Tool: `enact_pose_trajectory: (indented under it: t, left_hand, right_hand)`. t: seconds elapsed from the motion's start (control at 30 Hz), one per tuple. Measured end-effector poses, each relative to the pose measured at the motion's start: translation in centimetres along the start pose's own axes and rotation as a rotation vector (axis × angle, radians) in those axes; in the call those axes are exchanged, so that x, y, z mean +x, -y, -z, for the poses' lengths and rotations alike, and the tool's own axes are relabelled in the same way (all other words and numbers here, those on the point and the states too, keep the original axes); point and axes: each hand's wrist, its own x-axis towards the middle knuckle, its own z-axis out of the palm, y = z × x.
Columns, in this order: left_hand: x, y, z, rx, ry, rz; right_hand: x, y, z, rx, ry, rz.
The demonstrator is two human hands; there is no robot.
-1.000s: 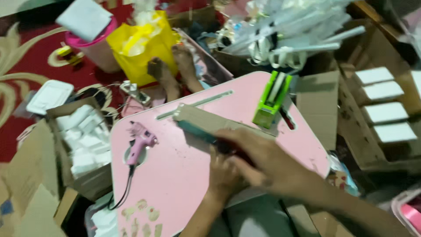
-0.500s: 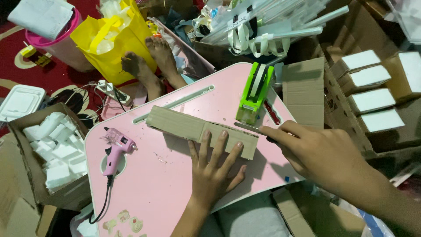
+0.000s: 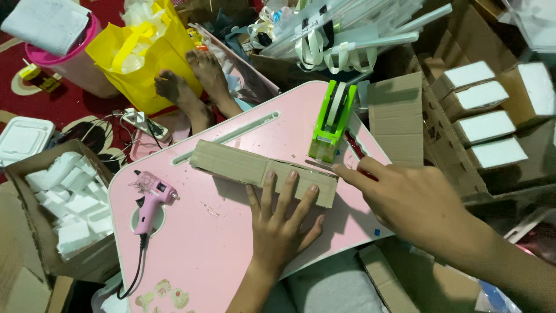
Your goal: The person assembles a small cardboard box on a pink table. They use a green tape dispenser to secure the flaps and a pink hot glue gun to apply adhesive to the edges, pressing the cardboard pieces together to form the structure.
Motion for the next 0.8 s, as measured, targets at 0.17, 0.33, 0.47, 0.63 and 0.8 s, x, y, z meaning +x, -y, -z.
enact_pose_trajectory:
  t: [0.17,0.33,0.47,0.63,0.8]
  left_hand:
    - [-0.1,0.0,0.0,-0.028,0.014,0.009]
    - [0.0,-0.1,0.1,-0.009,0.012,-0.001]
    - [-0.4,0.0,-0.1,-0.038,0.014,0.016]
    - [-0.4,-0.5,-0.5,-0.040,0.007,0.069]
    - [1.4,-2.2,-1.3,-0.038,-0.052,0.185]
  right_hand:
    - [-0.6,-0.8,0.1,-0.036,0.165,-0.066]
    - [1.2,-0.3,0.8,0.082,0.148,0.012]
    - [-0.6,-0.6,0.5,0.061,0.143,-0.052]
    - [-2.3,-0.6,-0.1,0.118,0.106,-0.115]
    - [-1.9,-1.2,-2.2,0.332,0.008,-0.195]
